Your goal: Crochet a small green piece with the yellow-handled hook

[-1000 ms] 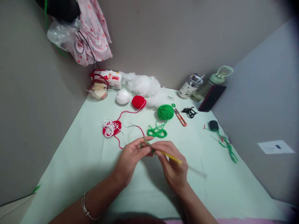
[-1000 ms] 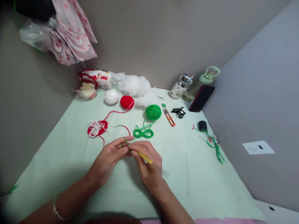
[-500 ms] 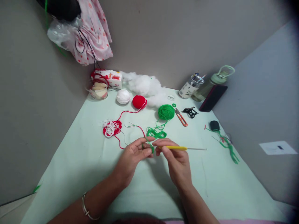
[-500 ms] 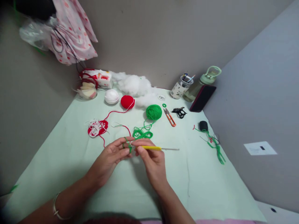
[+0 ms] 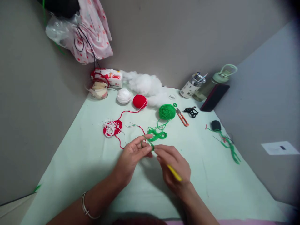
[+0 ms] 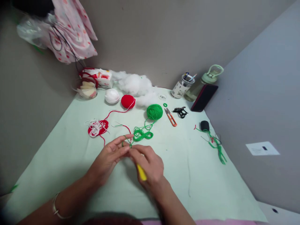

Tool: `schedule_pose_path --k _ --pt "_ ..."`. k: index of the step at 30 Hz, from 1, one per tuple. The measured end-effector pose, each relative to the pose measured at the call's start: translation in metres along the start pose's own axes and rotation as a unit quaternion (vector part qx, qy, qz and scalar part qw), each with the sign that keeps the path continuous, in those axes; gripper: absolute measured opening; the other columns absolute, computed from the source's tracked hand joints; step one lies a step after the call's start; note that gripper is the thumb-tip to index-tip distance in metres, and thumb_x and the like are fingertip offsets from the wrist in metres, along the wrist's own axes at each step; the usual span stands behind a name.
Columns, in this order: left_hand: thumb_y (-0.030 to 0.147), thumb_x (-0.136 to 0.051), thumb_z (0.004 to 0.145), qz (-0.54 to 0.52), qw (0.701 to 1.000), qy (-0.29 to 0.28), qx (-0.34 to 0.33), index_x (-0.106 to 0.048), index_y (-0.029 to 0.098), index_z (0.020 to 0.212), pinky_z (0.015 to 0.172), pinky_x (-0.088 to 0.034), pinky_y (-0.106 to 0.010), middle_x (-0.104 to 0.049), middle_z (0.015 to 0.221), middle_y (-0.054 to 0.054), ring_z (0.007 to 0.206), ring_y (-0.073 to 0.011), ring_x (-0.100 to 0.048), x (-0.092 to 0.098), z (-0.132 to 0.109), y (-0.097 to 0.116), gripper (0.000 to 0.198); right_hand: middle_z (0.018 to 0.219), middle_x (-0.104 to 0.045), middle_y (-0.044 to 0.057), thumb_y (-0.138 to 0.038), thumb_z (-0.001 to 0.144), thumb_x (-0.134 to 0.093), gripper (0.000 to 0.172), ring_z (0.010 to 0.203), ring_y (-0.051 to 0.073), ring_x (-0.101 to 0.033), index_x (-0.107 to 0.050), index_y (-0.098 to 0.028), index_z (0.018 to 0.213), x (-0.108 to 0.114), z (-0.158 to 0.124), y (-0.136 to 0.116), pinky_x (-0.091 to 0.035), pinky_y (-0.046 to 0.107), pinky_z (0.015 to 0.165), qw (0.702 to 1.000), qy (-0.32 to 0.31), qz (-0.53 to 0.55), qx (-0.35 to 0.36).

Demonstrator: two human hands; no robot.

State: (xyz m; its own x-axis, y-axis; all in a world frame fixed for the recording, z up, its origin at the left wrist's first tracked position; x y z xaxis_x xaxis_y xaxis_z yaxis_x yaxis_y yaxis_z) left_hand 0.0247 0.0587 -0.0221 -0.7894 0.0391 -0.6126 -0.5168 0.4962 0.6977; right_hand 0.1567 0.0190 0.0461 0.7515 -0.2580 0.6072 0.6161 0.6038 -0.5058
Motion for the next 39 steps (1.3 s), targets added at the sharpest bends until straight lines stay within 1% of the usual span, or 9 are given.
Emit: schedule_pose_path --k 5,8,13,18,24,27,32,36,39 --pt "0.030 -0.097 0.075 -0.073 0.996 -0.034 0.041 -0.081 0.017 0.115 0.080 -0.052 -0.027 -0.071 0.083 -0.001 0.077 -0.0128 -0.064 -0.006 0.001 -0.006 0.045 0.114 -0.078 0.010 -0.009 0.101 -0.059 0.039 0.103 0.022 -0.076 -0.076 -0.027 0.131 -0.002 -0.001 -0.007 -0.066 0.031 0.082 0.997 0.015 -0.055 0.043" --pt "0.028 -0.095 0.077 -0.080 0.994 -0.039 0.064 -0.083 0.016 0.112 0.081 -0.053 -0.027 -0.071 0.086 -0.002 0.076 -0.0121 -0.063 -0.005 0.002 -0.006 0.039 0.105 -0.078 0.006 -0.010 0.102 -0.059 0.033 0.091 0.019 -0.075 -0.078 -0.029 0.123 0.007 0.002 0.008 -0.065 0.032 0.078 0.991 0.068 0.096 -0.068" --pt "0.027 -0.091 0.080 -0.029 0.999 -0.033 0.024 -0.083 0.018 0.110 0.080 -0.051 -0.029 -0.069 0.082 -0.001 0.075 -0.0133 -0.063 -0.004 -0.001 0.002 0.033 0.094 -0.077 0.003 -0.023 0.106 -0.061 0.021 0.072 0.015 -0.071 -0.081 -0.028 0.105 0.000 0.002 0.034 -0.061 0.030 0.067 0.908 0.108 0.331 -0.233" --pt "0.028 -0.091 0.080 0.019 0.999 -0.034 -0.010 -0.082 0.019 0.111 0.087 -0.052 -0.032 -0.072 0.087 -0.002 0.084 -0.0168 -0.067 -0.008 -0.003 0.001 0.034 0.096 -0.081 0.005 -0.018 0.103 -0.065 0.021 0.085 0.019 -0.076 -0.083 -0.029 0.108 -0.006 0.006 0.026 -0.064 0.032 0.073 0.942 0.072 0.266 -0.194" --pt "0.029 -0.096 0.076 -0.053 0.998 -0.014 0.035 -0.082 0.017 0.115 0.085 -0.054 -0.031 -0.074 0.089 -0.003 0.081 -0.0155 -0.066 -0.006 0.000 -0.007 0.043 0.120 -0.079 0.009 -0.005 0.096 -0.067 0.048 0.103 0.024 -0.077 -0.076 -0.034 0.134 -0.006 -0.002 0.004 -0.066 0.036 0.080 0.998 0.029 0.043 -0.036" --pt "0.028 -0.097 0.072 -0.083 0.994 -0.014 0.067 -0.085 0.015 0.105 0.079 -0.054 -0.028 -0.073 0.092 -0.004 0.076 -0.0122 -0.063 -0.004 0.002 -0.008 0.038 0.106 -0.081 0.007 -0.009 0.099 -0.065 0.035 0.091 0.021 -0.076 -0.080 -0.030 0.123 0.004 -0.001 0.015 -0.065 0.035 0.077 0.987 0.077 0.106 -0.094" --pt "0.026 -0.095 0.073 -0.058 0.998 0.018 0.025 -0.085 0.016 0.093 0.080 -0.053 -0.028 -0.069 0.088 -0.002 0.076 -0.0123 -0.062 0.003 0.003 0.002 0.024 0.089 -0.077 0.005 -0.030 0.103 -0.066 0.018 0.067 0.016 -0.069 -0.082 -0.023 0.098 0.003 0.000 0.044 -0.060 0.031 0.062 0.896 0.138 0.324 -0.272" --pt "0.025 -0.092 0.077 0.000 1.000 -0.009 -0.003 -0.083 0.020 0.109 0.081 -0.050 -0.030 -0.070 0.079 0.000 0.077 -0.0151 -0.063 -0.004 -0.001 0.003 0.033 0.094 -0.081 0.006 -0.032 0.100 -0.072 0.015 0.075 0.018 -0.071 -0.085 -0.025 0.099 -0.007 0.005 0.038 -0.061 0.032 0.069 0.911 0.068 0.317 -0.257" --pt "0.028 -0.091 0.079 0.013 1.000 -0.021 0.002 -0.081 0.020 0.114 0.083 -0.049 -0.033 -0.073 0.082 -0.002 0.078 -0.0171 -0.064 -0.008 -0.002 0.001 0.037 0.093 -0.082 0.005 -0.032 0.100 -0.072 0.014 0.073 0.018 -0.072 -0.085 -0.026 0.101 -0.008 0.002 0.041 -0.062 0.033 0.069 0.907 0.071 0.317 -0.268"
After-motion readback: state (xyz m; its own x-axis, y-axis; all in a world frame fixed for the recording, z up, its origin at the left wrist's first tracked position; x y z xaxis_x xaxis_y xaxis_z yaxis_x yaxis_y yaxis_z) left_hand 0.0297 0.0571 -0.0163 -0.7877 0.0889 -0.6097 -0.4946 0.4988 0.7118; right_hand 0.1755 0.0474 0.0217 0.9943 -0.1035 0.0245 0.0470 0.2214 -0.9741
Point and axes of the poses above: each hand's wrist, its own z-axis towards the middle knuckle, its own x-axis out of the back of the hand, y = z × x, the point moved 7 cm from there along z, towards the middle knuckle
